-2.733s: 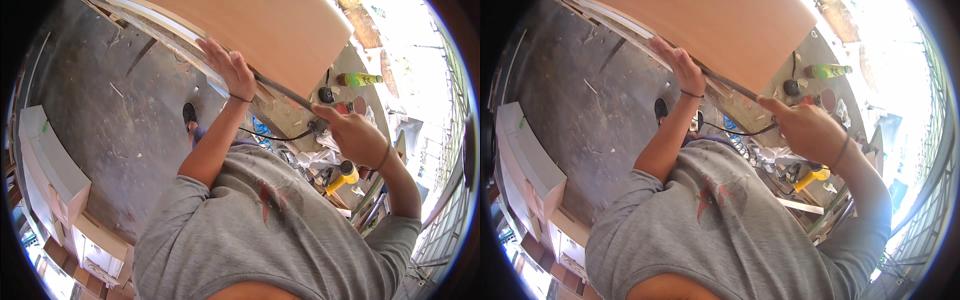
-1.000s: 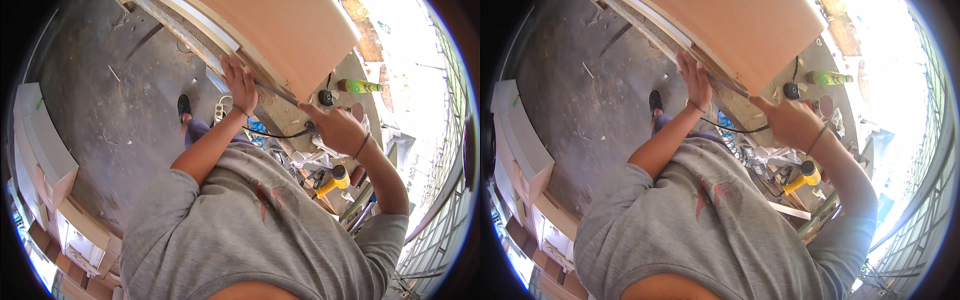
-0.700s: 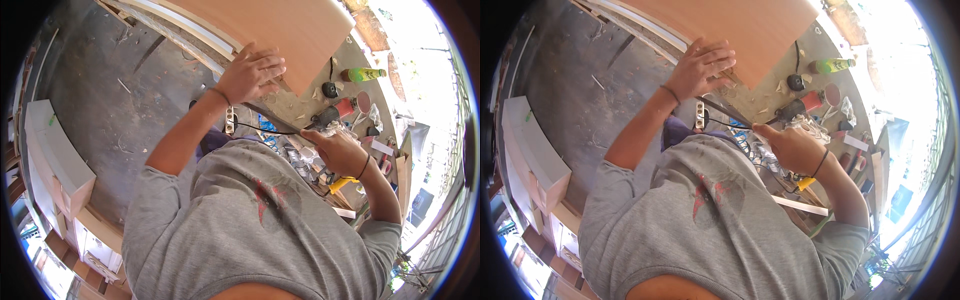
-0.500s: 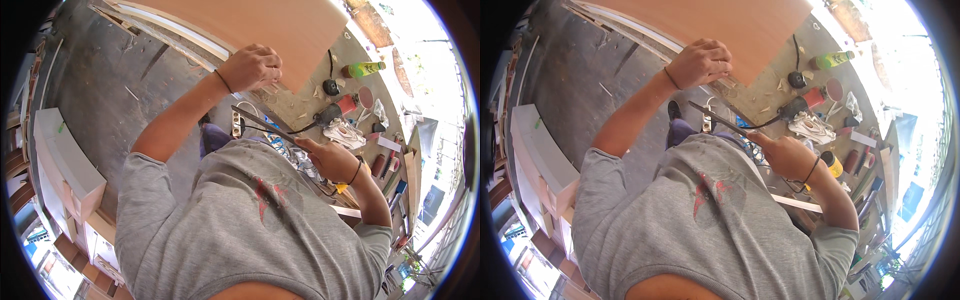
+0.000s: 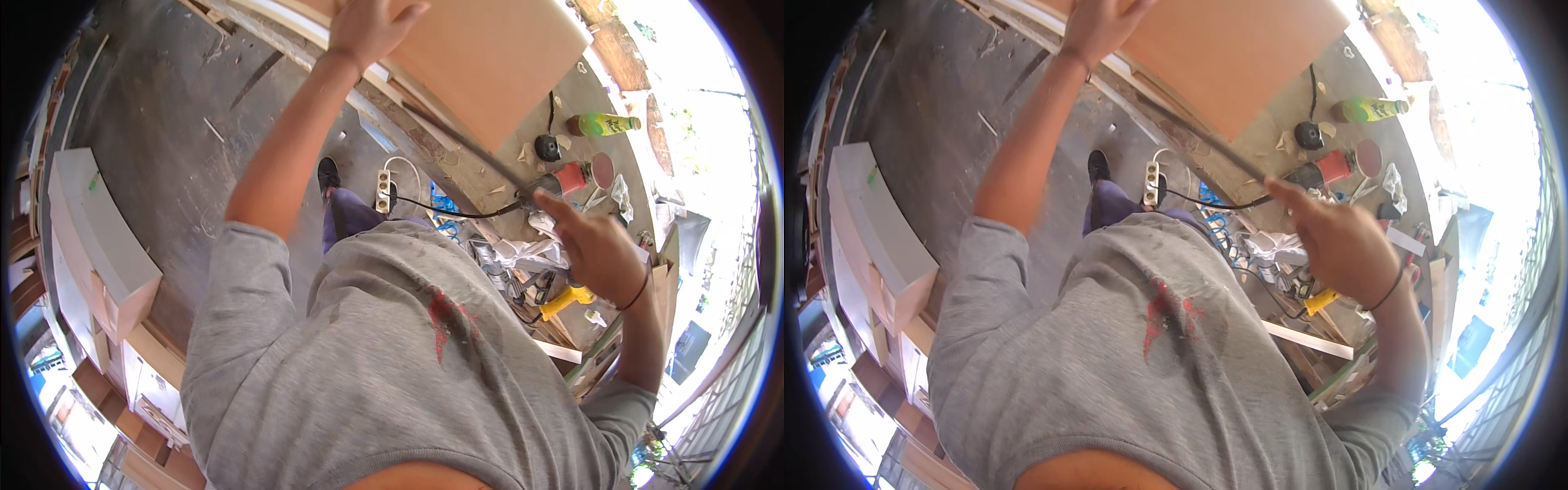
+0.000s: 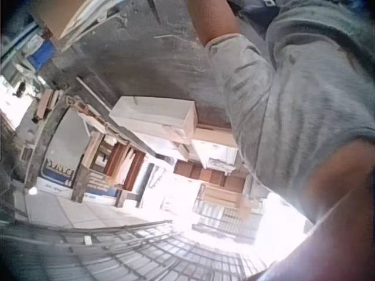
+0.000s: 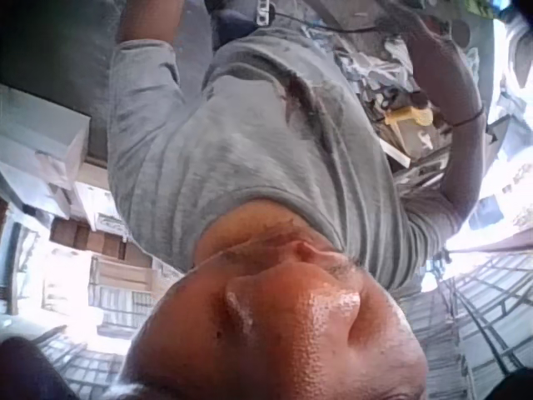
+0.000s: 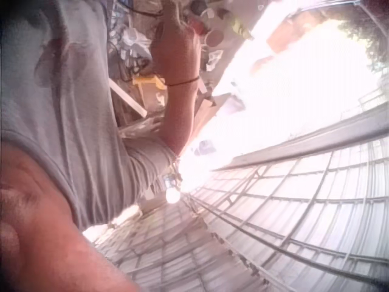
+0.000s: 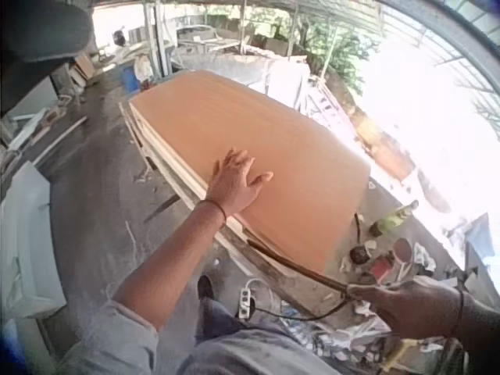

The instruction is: The person files the edges of a curved wooden panel using a long metal file, working around several different corners and straight edges of the board.

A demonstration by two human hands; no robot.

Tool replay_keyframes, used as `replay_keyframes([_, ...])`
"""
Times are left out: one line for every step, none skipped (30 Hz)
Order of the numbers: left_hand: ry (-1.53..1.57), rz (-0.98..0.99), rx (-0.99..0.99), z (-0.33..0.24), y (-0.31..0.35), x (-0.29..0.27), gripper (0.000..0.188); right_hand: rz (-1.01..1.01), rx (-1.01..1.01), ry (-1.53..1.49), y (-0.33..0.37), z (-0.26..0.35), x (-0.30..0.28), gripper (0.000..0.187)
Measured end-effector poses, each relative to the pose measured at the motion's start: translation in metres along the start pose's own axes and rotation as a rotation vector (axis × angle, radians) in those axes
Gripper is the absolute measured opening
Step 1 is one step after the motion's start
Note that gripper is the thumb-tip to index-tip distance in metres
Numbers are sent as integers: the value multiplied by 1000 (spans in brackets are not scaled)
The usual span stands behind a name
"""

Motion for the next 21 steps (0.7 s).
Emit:
replay_keyframes([18, 4, -12, -7, -5, 5, 82, 14, 16, 67, -9, 2, -13, 52])
replay_keyframes([-54, 11, 19, -19, -8, 11, 81, 37, 14, 78, -20, 7, -24, 52])
replay_keyframes([-131, 16, 35, -23, -7, 14, 81, 29, 11, 187, -34, 15, -36, 50])
replay_keyframes([-114, 16, 15, -24, -4, 13, 81, 30, 14, 248, -44, 20, -44, 50])
replay_keyframes([-112, 9, 24, -26, 1, 13, 80, 36, 14, 311, -54, 26, -51, 49])
replay_keyframes([-111, 5, 36, -25, 6, 13, 80, 100, 68, 225, -65, 26, -53, 50])
replay_keyframes([-98, 0, 25, -24, 7, 10, 80, 153, 127, 140, -73, 25, -53, 50])
replay_keyframes([-84, 1, 22, -22, 8, 7, 80, 143, 87, 143, -81, 11, -37, 47])
replay_keyframes([-59, 2, 32, -26, 8, 7, 80, 151, 106, 157, -87, 10, -25, 47])
replay_keyframes([-48, -3, 28, -27, 10, 8, 80, 213, 90, 290, -96, 13, -11, 46])
replay_keyframes([-45, 14, 29, -31, 11, 10, 81, 275, 77, 423, -101, 15, 0, 46])
replay_keyframes([-53, 26, 23, -28, 10, 10, 81, 259, 99, 373, -99, 14, 1, 47])
replay_keyframes([-50, 23, 11, -24, 11, 9, 81, 265, 92, 382, -96, 19, -5, 47])
replay_keyframes([-63, 8, -2, -20, 12, 8, 81, 214, 103, 293, -91, 26, -21, 47])
replay_keyframes([-75, -3, -8, -19, 12, 8, 81, 162, 119, 200, -86, 29, -35, 47])
replay_keyframes([-71, -1, -11, -16, 12, 10, 81, 161, 86, 164, -82, 29, -42, 56])
replay_keyframes([-58, 0, -20, -10, 13, 11, 81, 166, 86, 165, -87, 30, -40, 56])
replay_keyframes([-44, 1, -14, -11, 11, 11, 81, 224, 145, 212, -95, 28, -31, 55])
replay_keyframes([-35, 0, 4, -18, 10, 8, 81, 281, 212, 260, -99, 21, -22, 55])
replay_keyframes([-35, 18, 17, -25, 9, 7, 81, 283, 163, 349, -102, 13, -7, 55])
replay_keyframes([-49, 36, 11, -24, 10, 7, 82, 282, 159, 349, -103, 15, -7, 55])
Point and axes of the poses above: each hand's wrist, its own y-axis away from the middle knuckle, its own x-axis out of the palm, z = x × y, the point moved 6 cm from there along -y, towards the middle knuckle, and after that the axes turned 7 degrees about z, right-handed, at the moved point
